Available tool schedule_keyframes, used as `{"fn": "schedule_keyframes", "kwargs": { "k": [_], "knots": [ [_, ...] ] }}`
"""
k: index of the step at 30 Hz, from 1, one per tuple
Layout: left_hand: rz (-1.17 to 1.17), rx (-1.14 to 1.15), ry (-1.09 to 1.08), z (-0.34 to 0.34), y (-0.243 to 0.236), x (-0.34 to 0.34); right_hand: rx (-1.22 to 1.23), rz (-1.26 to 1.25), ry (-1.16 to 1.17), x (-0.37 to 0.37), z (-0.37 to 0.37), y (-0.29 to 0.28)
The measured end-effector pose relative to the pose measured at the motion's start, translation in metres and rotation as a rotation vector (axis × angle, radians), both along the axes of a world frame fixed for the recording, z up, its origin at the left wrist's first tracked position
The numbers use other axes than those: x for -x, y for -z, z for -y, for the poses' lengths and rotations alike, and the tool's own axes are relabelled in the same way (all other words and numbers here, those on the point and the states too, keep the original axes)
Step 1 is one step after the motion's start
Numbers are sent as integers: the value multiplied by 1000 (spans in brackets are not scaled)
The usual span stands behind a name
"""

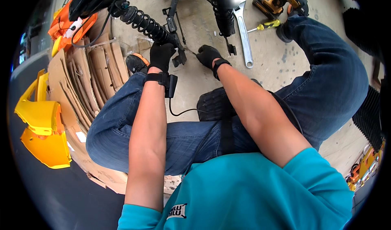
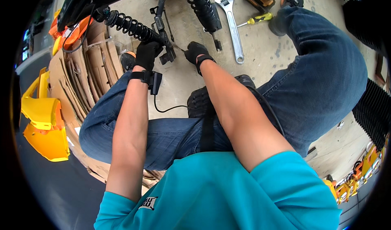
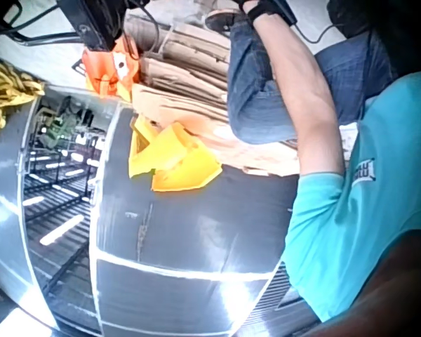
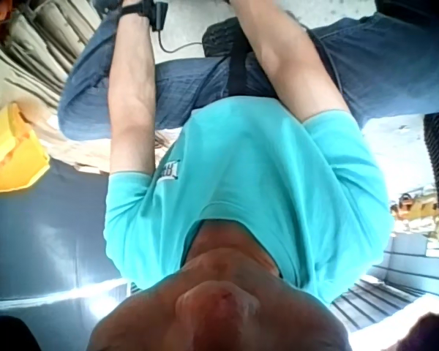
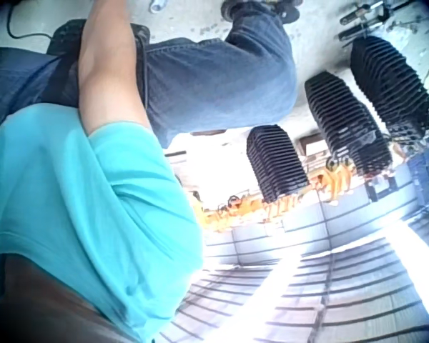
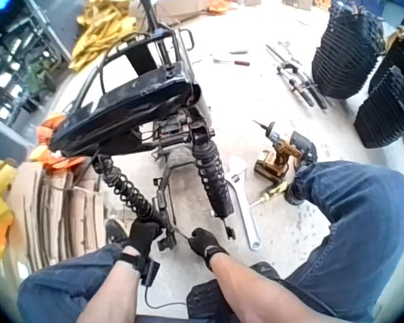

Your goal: The person assembles or repairs a motorcycle frame while sitting on the floor, using a wrench to tighten bolts on the suspension forks and shock absorbers, handling various tools including a power drill and an adjustable wrench.

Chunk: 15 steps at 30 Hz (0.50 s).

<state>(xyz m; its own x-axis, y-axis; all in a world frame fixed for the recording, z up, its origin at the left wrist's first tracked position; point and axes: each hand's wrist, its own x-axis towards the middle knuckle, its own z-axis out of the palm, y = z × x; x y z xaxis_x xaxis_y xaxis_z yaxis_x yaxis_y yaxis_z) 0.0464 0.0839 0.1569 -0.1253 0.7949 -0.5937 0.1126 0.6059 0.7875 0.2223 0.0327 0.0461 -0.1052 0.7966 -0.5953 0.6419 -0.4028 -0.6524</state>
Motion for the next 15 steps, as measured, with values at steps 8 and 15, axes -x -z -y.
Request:
{"fn": "schedule_keyframes", "kwargs": {
  "k": [8,15],
  "knots": [
    [-119,-20,-20,6,18,4,4,261,-1012,-30,33,-3],
    [-81,-129,-127,13,51,11,201,361,-225,-59,37,-11]
  ]
}}
